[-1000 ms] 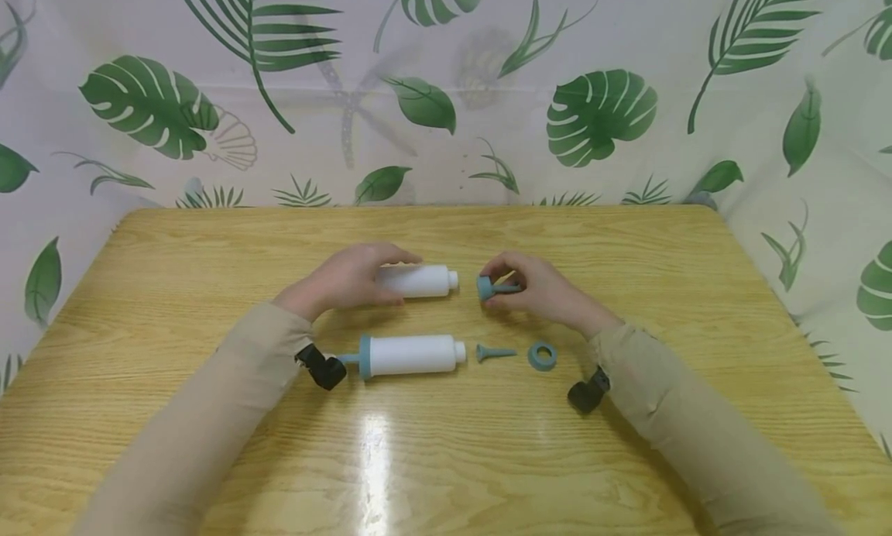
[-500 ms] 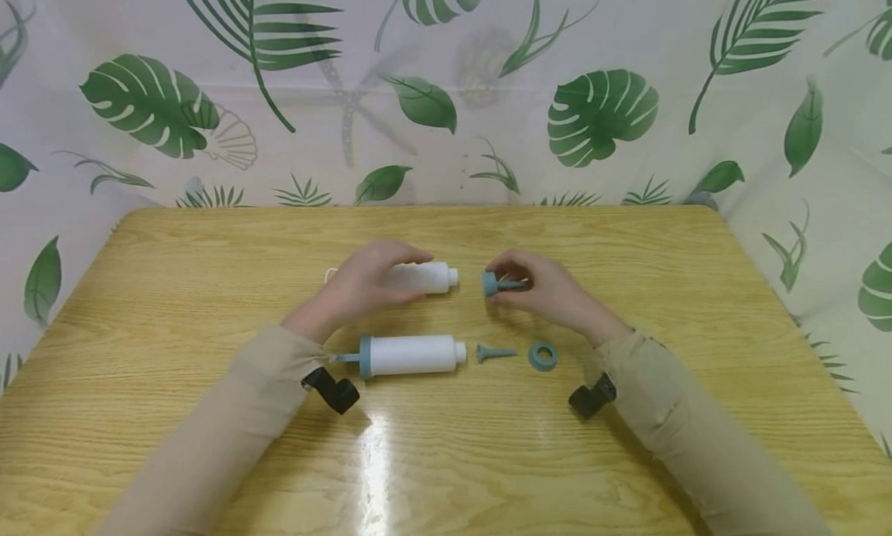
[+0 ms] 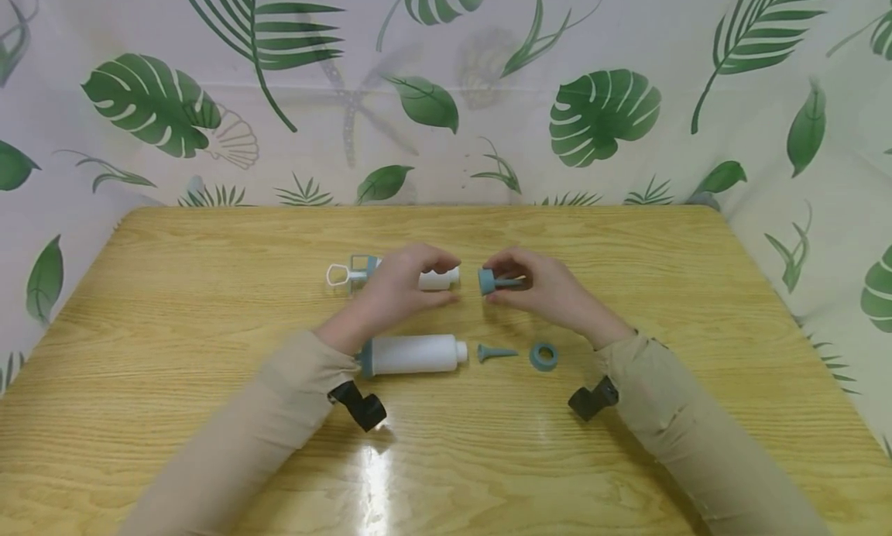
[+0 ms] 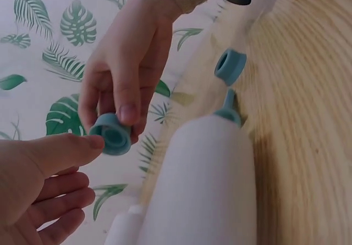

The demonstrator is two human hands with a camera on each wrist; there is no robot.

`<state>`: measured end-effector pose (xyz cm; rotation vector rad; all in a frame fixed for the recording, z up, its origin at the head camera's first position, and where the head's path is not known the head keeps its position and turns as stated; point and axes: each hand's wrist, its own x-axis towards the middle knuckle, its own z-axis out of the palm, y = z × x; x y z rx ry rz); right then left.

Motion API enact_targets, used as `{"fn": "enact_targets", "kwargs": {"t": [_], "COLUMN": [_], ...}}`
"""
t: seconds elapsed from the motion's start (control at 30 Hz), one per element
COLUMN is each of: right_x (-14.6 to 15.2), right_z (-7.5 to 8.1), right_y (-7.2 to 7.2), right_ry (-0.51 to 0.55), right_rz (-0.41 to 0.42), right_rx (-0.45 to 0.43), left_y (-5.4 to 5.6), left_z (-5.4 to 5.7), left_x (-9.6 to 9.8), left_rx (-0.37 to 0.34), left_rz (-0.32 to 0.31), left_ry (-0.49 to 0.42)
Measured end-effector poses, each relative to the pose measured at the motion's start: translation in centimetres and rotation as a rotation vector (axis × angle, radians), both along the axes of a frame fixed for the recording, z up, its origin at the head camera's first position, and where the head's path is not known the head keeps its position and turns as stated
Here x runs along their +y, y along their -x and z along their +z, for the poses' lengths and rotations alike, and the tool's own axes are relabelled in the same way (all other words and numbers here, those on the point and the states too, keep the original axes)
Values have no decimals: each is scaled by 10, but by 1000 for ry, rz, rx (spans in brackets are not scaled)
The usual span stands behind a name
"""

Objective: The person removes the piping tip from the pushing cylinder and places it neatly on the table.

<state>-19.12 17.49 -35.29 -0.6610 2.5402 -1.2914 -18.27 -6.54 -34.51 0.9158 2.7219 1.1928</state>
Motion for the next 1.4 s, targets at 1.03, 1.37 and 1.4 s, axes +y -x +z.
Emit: {"fn": "enact_targets", "kwargs": {"t": [1.03,1.37,1.4], "right_x": [-6,0,1], "right_z": [11,14,14], "right_y": [-6,-6,-6], "right_ry": [51,5,-3], "right_rz": [33,37,30], "right_rx": [15,69,75], "left_y": [-4,-6,-6], "left_z": [-10,-9,-9], "left_x": [25,23,23], "left_rx": [-115,-138,-138], "left_rz": [73,79,81], "left_ry": [-180,-223,-223]}}
